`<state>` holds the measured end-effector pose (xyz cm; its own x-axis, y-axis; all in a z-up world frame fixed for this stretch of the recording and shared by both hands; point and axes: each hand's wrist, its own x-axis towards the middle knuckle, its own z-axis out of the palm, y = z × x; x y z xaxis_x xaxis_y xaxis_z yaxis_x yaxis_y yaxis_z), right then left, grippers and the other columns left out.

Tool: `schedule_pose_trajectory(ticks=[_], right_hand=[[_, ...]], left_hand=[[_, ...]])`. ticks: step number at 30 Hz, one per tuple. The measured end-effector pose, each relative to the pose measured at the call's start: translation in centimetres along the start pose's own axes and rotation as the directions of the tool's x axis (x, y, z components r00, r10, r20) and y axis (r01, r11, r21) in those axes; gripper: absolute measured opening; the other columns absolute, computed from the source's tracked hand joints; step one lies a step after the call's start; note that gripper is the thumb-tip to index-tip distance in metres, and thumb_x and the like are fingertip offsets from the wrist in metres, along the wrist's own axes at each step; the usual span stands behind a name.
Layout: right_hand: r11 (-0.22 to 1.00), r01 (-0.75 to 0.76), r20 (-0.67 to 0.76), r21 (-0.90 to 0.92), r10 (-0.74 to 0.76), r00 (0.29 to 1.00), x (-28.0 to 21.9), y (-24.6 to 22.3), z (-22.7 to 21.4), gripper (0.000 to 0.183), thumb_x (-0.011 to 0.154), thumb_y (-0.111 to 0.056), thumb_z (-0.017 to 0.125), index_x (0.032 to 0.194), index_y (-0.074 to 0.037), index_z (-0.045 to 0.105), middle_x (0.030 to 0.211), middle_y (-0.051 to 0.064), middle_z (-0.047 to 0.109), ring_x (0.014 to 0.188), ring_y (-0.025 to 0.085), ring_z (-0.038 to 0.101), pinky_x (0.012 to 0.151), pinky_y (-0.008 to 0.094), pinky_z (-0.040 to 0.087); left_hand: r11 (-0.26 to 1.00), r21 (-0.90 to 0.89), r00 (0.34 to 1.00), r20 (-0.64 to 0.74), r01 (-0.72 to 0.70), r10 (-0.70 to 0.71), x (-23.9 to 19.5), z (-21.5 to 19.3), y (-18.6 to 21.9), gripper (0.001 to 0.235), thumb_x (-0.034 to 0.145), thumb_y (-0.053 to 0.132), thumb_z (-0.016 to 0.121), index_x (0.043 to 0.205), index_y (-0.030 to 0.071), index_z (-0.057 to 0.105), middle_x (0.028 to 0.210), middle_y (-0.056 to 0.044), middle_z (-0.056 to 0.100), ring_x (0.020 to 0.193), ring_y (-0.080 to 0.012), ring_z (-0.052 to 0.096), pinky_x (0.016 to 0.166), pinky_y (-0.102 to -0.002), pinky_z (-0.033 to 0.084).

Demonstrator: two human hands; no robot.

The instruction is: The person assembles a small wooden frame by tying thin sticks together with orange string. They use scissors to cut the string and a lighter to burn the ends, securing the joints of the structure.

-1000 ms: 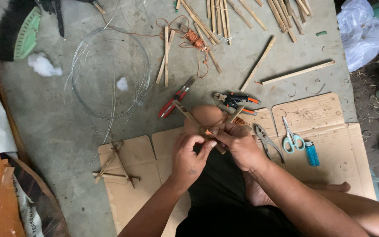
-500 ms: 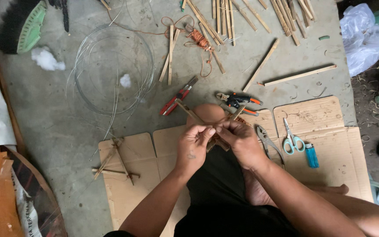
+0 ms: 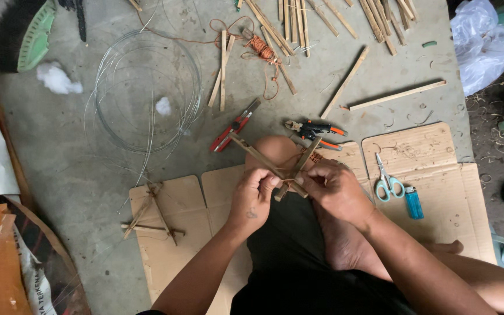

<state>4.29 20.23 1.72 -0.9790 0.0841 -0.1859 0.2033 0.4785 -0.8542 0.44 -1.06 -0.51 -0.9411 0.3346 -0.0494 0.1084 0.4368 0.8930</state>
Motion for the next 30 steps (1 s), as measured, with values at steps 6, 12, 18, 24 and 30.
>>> schedule_pose_trajectory(ticks=[6,12,18,24,30], right_hand=[[0.999,-0.009,0.003,0.046,0.009,1.0,-0.5,1.3,0.9,0.013,0.084,-0.014,0.073,0.078,-0.003,0.071,0.08,0.012,0.069,0.075,0.027,0.068,0.068,0.039,0.053],[0.992,0.108,-0.054,0.058,-0.105,0.993,-1.0,2.1,2.7,0.016,0.083,-0.017,0.076,0.075,-0.005,0.068,0.077,0.01,0.069,0.067,0.025,0.068,0.061,0.037,0.053],[0.852,-0.183,0.012,0.491,0.203,0.979,-0.9,3.4,4.0,0.039,0.086,-0.009,0.082,0.062,-0.004,0.051,0.061,0.0,0.047,0.058,0.009,0.04,0.05,0.029,0.035],[0.813,-0.099,-0.115,0.573,0.2,0.973,-1.5,4.3,5.9,0.039,0.085,-0.002,0.075,0.056,-0.005,0.049,0.058,-0.004,0.05,0.056,0.003,0.041,0.049,0.026,0.035],[0.875,-0.063,-0.122,0.48,0.137,0.983,-1.7,5.6,6.0,0.043,0.086,-0.001,0.074,0.057,-0.004,0.043,0.056,-0.005,0.042,0.056,0.003,0.035,0.047,0.027,0.032]], left_hand=[[0.996,0.087,1.0,-0.014,-0.004,0.005,-0.4,0.5,-1.3,0.015,0.102,0.018,0.062,0.098,0.003,0.061,0.091,-0.011,0.068,0.082,-0.0233,0.065,0.075,-0.036,0.053],[0.912,-0.402,0.972,0.237,0.085,0.014,-0.4,0.6,-1.0,0.018,0.107,0.018,0.052,0.108,0.004,0.062,0.096,-0.002,0.068,0.081,-0.0063,0.058,0.072,-0.025,0.049],[0.718,-0.604,0.931,0.318,0.345,-0.18,1.6,1.4,-2.1,0.017,0.112,0.018,0.05,0.098,0.007,0.052,0.075,0.001,0.051,0.064,-0.0041,0.037,0.056,-0.021,0.032],[0.813,-0.5,0.952,0.22,0.299,-0.215,0.4,2.5,-2.7,0.019,0.108,0.022,0.051,0.097,0.007,0.052,0.073,0.001,0.05,0.064,-0.0056,0.04,0.056,-0.023,0.035],[0.885,-0.417,0.978,0.11,0.207,-0.176,0.1,3.4,-2.9,0.024,0.108,0.022,0.055,0.091,0.006,0.05,0.073,0.001,0.051,0.066,-0.0068,0.045,0.058,-0.024,0.042]])
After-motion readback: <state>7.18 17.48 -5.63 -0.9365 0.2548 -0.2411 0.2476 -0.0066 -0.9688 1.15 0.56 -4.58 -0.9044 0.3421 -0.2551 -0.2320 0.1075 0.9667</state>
